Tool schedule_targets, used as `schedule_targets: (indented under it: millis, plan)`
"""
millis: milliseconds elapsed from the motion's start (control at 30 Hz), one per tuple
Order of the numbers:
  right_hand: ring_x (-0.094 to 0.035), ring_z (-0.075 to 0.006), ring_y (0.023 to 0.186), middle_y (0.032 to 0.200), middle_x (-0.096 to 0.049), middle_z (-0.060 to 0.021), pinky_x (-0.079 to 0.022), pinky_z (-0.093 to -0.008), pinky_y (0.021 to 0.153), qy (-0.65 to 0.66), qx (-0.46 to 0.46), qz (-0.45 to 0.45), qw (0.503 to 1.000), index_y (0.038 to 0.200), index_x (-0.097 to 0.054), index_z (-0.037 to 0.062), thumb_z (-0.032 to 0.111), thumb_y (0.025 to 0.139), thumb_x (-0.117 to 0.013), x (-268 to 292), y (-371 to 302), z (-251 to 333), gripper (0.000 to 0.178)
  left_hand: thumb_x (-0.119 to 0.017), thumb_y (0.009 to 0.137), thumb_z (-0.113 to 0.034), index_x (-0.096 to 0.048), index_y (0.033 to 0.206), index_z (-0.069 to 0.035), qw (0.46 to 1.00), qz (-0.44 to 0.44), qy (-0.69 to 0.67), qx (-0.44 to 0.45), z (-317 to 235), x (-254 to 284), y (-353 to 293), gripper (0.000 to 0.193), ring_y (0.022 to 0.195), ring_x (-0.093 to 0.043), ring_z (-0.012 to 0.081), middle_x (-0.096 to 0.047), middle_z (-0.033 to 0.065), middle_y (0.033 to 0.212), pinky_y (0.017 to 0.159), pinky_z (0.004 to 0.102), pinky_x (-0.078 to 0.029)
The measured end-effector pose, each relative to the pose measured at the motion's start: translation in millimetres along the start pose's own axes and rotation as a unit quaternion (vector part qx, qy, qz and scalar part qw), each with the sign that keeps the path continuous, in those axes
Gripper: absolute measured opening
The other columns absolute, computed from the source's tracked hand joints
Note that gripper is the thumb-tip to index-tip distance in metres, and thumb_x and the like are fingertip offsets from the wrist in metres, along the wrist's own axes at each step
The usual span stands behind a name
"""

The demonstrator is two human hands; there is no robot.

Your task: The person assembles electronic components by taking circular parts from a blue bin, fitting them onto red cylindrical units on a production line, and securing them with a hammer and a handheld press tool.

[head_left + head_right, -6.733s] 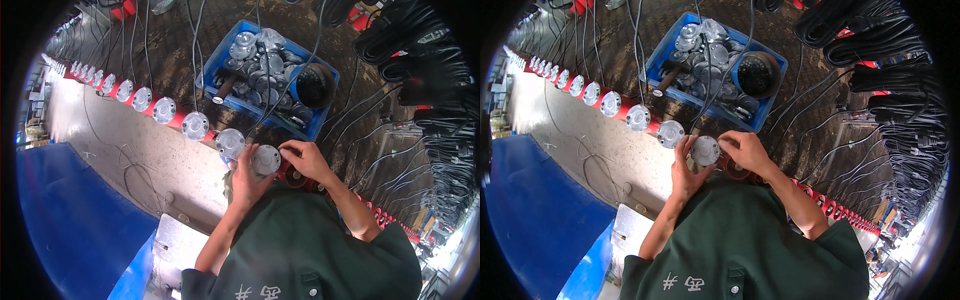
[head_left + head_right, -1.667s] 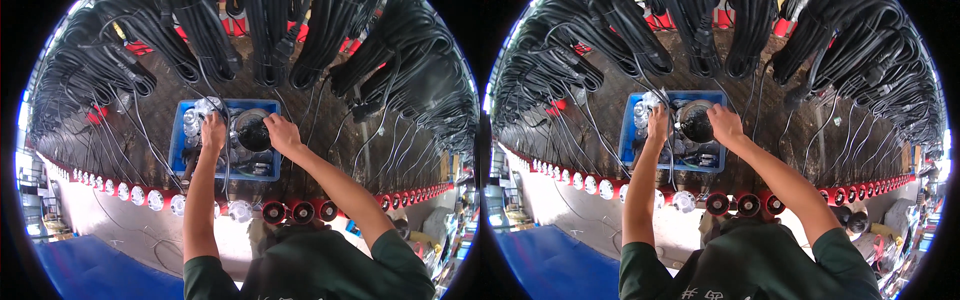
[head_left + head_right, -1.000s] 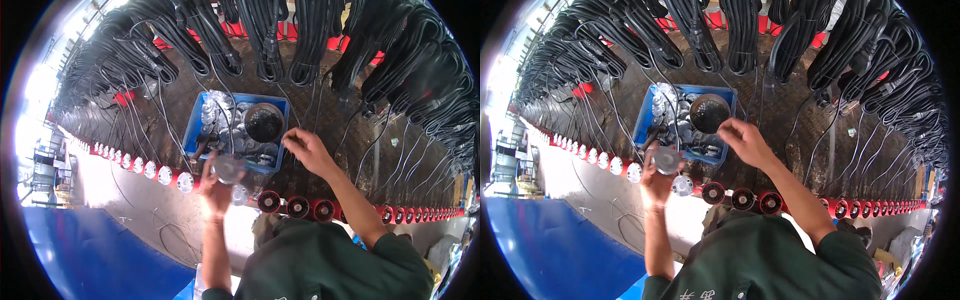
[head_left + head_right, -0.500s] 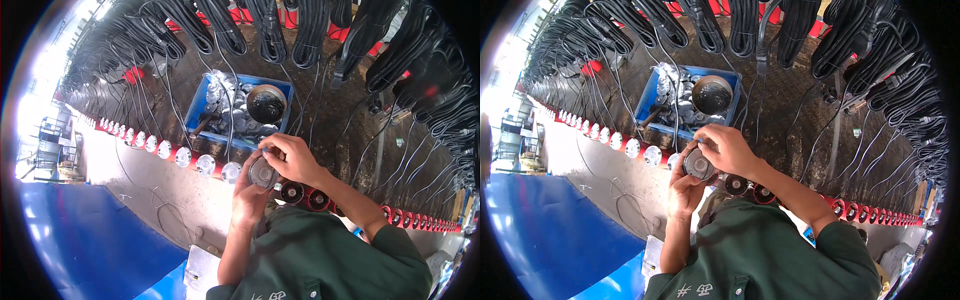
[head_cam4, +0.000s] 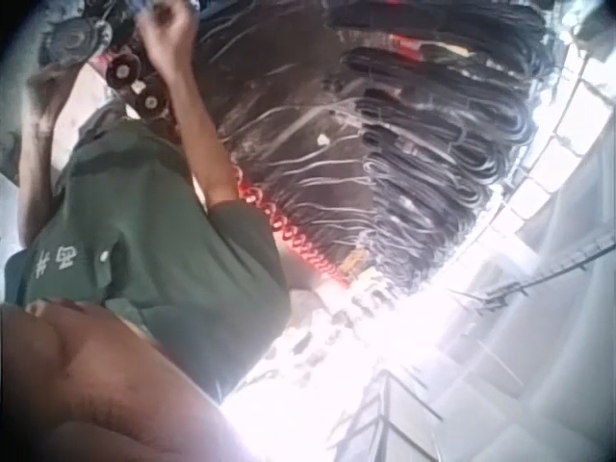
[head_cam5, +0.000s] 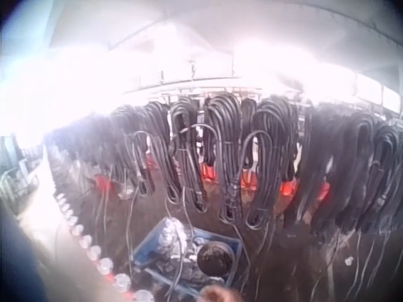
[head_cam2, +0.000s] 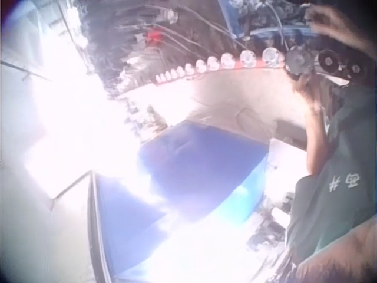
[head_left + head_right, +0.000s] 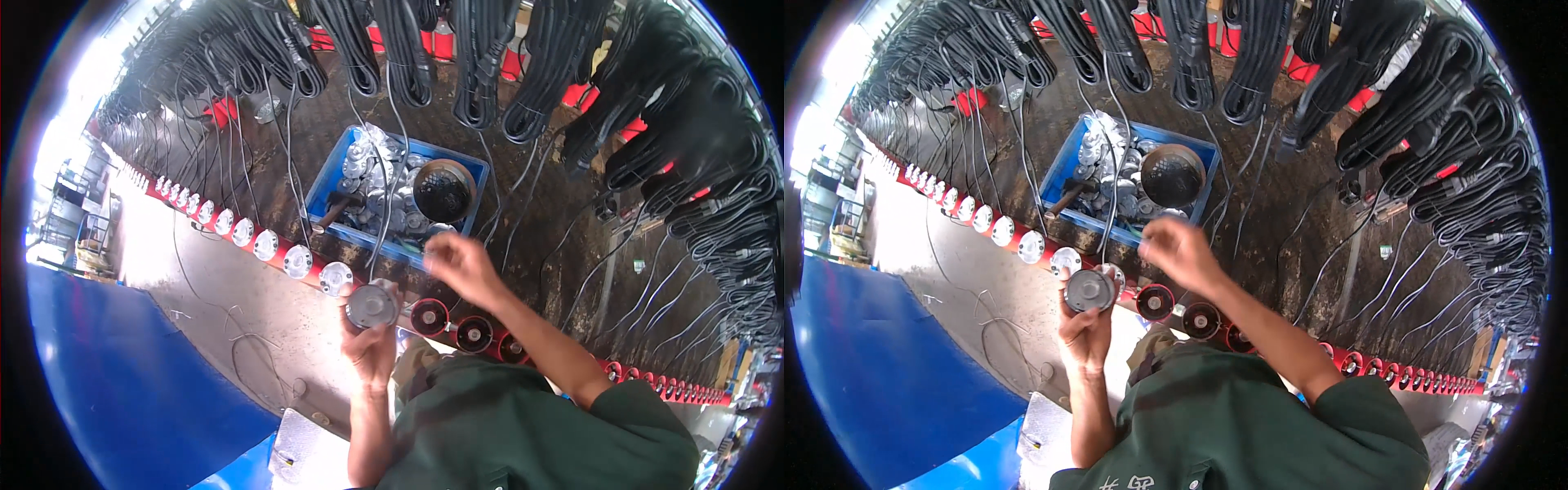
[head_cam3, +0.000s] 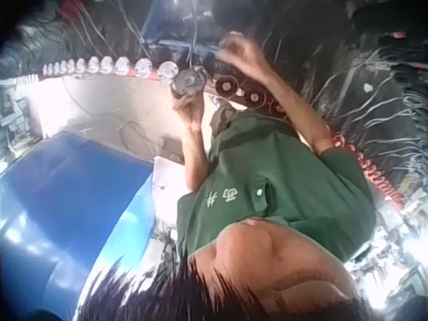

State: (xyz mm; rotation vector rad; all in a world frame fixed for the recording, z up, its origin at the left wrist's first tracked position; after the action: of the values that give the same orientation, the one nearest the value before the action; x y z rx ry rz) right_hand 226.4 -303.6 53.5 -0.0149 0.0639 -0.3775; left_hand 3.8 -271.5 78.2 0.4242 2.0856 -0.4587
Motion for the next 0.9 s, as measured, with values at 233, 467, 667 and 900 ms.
schedule_targets:
  millis: [233,467,667,900]
  plan:
    - [-0.073,-0.0321,0.101,0.103,-0.076,-0.0115,-0.059,-0.0463,0.083,-0.590,0.105,-0.045,0.799,0.104,-0.080,0.0107,0.021,0.086,-0.078,36.1,153.2,-60.2,0.021,-0.077,0.089,-0.015,-0.051,0.150,-0.014,0.998,0.006,-0.053,0.014,-36.1,8.4,-13.4,0.066,0.141,-0.052,0.0475,-0.052,0.0252,0.153,0.117,0.0603,-0.044]
    - [-0.075,-0.0358,0.092,0.096,-0.078,-0.0116,-0.060,-0.0452,0.080,-0.526,0.099,-0.089,0.840,0.096,-0.083,0.0140,0.026,0.086,-0.082,42.3,156.4,-60.2,0.016,-0.076,0.089,-0.018,-0.051,0.151,-0.016,0.997,-0.045,-0.051,-0.030,-38.6,55.7,-33.5,0.067,0.138,-0.055,0.0478,-0.056,0.0231,0.150,0.114,0.0612,-0.047]
    - [-0.078,-0.0198,0.078,0.096,-0.082,-0.0125,-0.059,-0.0318,0.072,-0.289,0.025,-0.029,0.956,0.111,-0.081,0.0014,0.016,0.097,-0.076,64.2,83.1,-48.9,0.021,-0.073,0.090,-0.016,-0.053,0.146,-0.017,0.995,-0.094,-0.028,0.004,-34.0,71.9,-40.5,0.059,0.133,-0.059,0.0478,-0.057,0.0214,0.147,0.110,0.0591,-0.052]
    - [-0.070,-0.0087,0.072,0.087,-0.077,-0.0063,-0.050,-0.0237,0.059,-0.152,-0.176,-0.049,0.971,0.108,-0.076,-0.0033,0.016,0.100,-0.076,52.1,-30.1,-27.0,0.021,-0.067,0.097,-0.015,-0.048,0.152,-0.013,0.995,-0.085,-0.022,0.051,-19.6,72.3,-41.0,0.058,0.139,-0.053,0.0498,-0.052,0.0252,0.154,0.115,0.0605,-0.045]
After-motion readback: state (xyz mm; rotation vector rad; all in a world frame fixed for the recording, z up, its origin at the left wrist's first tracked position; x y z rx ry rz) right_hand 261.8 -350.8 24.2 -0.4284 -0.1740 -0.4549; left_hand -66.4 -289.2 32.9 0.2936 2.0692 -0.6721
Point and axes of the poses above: each hand's wrist, its own y-axis towards the middle knuckle, its own x-axis out of the back of the hand, z = x × y, the point moved 2 cm from there along y, towards the middle knuckle
